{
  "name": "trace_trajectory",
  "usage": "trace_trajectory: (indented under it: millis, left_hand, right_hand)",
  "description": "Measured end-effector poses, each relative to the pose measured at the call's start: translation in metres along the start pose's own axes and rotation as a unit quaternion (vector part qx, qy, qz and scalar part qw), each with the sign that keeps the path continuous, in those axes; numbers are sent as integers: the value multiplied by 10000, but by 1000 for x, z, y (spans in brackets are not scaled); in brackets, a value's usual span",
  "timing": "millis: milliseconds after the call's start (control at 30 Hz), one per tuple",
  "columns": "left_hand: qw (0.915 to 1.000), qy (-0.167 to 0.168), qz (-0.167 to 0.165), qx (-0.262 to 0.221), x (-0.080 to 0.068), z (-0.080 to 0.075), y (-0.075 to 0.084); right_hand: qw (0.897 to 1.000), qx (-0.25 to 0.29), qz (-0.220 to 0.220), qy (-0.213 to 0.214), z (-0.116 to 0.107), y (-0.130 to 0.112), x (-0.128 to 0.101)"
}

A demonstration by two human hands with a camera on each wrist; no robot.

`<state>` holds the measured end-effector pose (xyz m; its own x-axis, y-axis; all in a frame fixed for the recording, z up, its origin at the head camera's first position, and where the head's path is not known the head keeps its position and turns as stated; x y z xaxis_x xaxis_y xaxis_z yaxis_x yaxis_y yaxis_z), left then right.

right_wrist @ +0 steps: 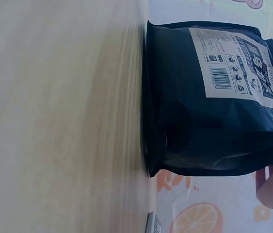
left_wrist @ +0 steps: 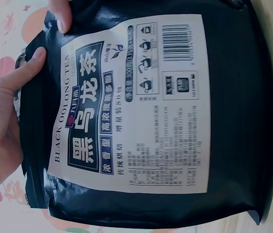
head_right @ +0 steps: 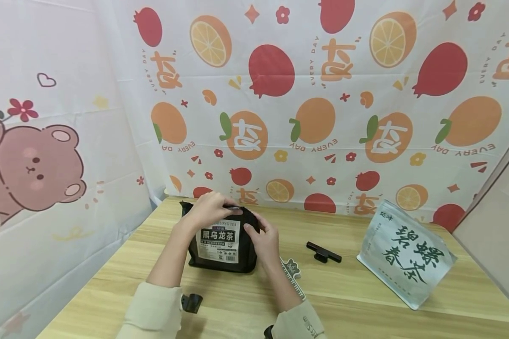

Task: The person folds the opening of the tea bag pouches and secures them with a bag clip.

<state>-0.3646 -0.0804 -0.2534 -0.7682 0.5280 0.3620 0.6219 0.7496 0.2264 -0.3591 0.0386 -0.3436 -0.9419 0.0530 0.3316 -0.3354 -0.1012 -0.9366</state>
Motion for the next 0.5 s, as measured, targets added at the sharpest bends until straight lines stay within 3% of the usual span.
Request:
trace_trajectory:
  millis: [233,500]
  left_hand:
    - [9996,-42,218,-169,3,1,-3]
    - [9985,-221,105,-489,8,3,-10]
  right_hand:
    - [9982,417,-411,131,1,-6,2]
    - [9952,441,-780,384,0,-15,1]
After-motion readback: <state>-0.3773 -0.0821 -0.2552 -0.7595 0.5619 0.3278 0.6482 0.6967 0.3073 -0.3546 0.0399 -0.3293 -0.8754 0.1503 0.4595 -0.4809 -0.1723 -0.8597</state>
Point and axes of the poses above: each hand's wrist, its own x-axis towards the middle knuckle, its own z-axis out of the palm, y = z × x, the point moved 10 cm from there along x, towards the middle knuckle, and after that the axes turned 3 degrees about z, right-handed, at the moved point
